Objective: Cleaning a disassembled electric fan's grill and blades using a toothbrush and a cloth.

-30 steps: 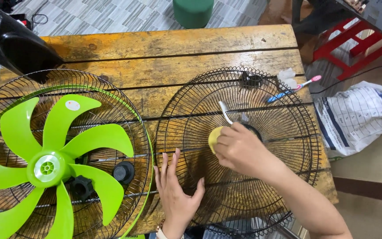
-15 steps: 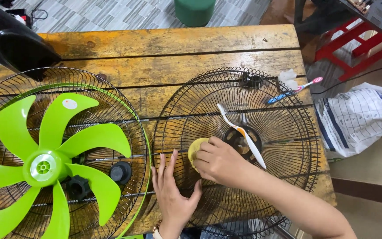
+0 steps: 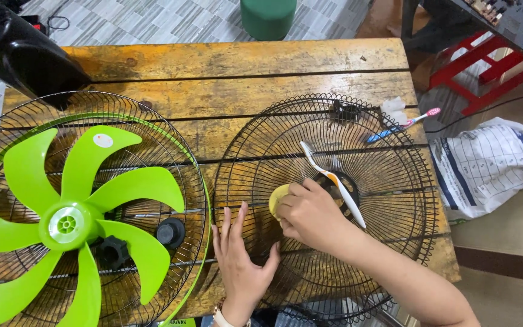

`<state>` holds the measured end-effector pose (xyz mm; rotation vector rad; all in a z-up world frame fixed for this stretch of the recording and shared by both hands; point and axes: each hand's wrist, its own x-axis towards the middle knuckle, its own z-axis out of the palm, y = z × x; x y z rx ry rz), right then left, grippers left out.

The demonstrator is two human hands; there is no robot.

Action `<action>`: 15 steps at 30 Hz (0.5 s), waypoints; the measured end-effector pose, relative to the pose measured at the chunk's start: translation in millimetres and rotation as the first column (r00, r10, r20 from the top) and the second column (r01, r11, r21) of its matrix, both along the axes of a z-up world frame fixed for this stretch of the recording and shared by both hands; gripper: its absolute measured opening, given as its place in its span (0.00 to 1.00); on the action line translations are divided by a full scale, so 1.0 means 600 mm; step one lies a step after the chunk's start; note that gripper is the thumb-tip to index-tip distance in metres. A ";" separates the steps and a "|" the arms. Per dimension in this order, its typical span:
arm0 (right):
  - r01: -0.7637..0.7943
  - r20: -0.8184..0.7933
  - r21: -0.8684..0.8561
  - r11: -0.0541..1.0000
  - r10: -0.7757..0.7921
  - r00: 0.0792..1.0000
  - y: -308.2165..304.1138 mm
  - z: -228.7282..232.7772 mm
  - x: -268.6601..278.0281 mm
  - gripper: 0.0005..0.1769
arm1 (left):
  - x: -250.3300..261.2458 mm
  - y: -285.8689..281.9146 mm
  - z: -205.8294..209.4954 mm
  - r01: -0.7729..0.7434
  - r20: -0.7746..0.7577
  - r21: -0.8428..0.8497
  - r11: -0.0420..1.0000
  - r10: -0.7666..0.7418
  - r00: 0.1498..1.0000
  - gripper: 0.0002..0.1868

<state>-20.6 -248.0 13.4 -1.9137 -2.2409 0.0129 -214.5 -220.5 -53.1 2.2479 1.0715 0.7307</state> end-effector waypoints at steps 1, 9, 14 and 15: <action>0.022 0.014 -0.012 1.000 -0.022 1.000 -0.001 0.001 0.001 0.07 | 0.000 0.000 0.001 0.001 -0.002 -0.008 1.000 -0.001 1.000 0.50; 0.154 0.010 -0.113 0.982 -0.154 0.988 -0.009 0.022 0.014 0.05 | 0.000 0.001 0.004 0.010 0.016 -0.006 1.000 -0.010 1.000 0.48; 0.261 0.010 -0.169 0.950 -0.264 0.965 -0.017 0.017 0.022 0.06 | -0.002 0.001 0.001 0.017 0.006 -0.003 1.000 -0.017 1.000 0.47; 0.243 0.044 -0.103 0.964 -0.240 0.970 -0.018 0.010 0.023 0.07 | -0.002 0.001 0.000 0.019 0.017 0.004 1.000 -0.019 1.000 0.47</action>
